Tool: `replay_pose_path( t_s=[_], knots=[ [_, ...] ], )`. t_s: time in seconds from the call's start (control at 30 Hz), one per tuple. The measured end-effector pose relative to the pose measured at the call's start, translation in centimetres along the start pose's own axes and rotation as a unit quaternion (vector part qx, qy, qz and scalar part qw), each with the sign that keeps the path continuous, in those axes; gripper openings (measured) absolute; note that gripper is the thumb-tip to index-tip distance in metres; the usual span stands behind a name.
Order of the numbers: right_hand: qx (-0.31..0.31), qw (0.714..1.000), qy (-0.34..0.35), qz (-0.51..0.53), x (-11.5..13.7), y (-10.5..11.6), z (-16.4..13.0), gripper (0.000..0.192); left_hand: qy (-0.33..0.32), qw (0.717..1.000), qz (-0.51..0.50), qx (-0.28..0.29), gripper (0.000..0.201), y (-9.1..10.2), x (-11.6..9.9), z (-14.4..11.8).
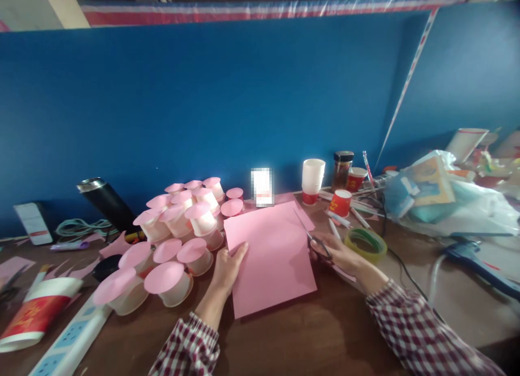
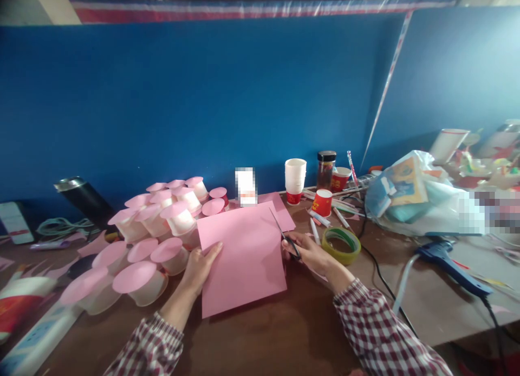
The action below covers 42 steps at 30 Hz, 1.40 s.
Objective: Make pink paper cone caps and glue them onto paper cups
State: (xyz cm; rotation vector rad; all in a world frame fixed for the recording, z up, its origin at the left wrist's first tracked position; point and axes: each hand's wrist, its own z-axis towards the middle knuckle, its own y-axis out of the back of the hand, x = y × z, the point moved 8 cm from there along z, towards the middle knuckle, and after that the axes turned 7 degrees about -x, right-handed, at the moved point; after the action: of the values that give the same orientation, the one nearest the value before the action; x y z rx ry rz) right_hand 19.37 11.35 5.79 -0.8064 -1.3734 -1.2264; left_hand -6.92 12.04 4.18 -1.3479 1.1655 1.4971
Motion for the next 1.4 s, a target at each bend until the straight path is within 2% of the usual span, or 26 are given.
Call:
replay_pose_path(
  t_s=[0.3,0.6,0.93,1.2,1.4],
  knots=[
    [0.007,0.999,-0.007,0.034,-0.3,-0.2,0.2,0.039,0.003,1.000,0.005,-0.012,0.044,0.1,0.4,0.1],
    [-0.031,0.998,-0.039,0.031,-1.7,0.2,0.5,0.035,-0.002,1.000,0.014,-0.001,0.043,0.1,0.1,0.0],
    [-0.035,0.995,-0.055,0.075,-1.6,0.6,0.3,0.038,0.006,0.998,0.035,0.057,0.043,-0.6,0.3,-0.1],
    [-0.055,0.994,-0.056,0.078,-1.3,0.6,0.4,0.039,0.020,0.997,0.042,0.060,0.045,-0.5,0.5,-0.1],
    [-0.050,0.993,-0.071,0.075,-0.7,0.7,0.3,0.043,0.012,0.996,0.045,0.082,0.043,-0.3,-0.3,0.1]
  ],
)
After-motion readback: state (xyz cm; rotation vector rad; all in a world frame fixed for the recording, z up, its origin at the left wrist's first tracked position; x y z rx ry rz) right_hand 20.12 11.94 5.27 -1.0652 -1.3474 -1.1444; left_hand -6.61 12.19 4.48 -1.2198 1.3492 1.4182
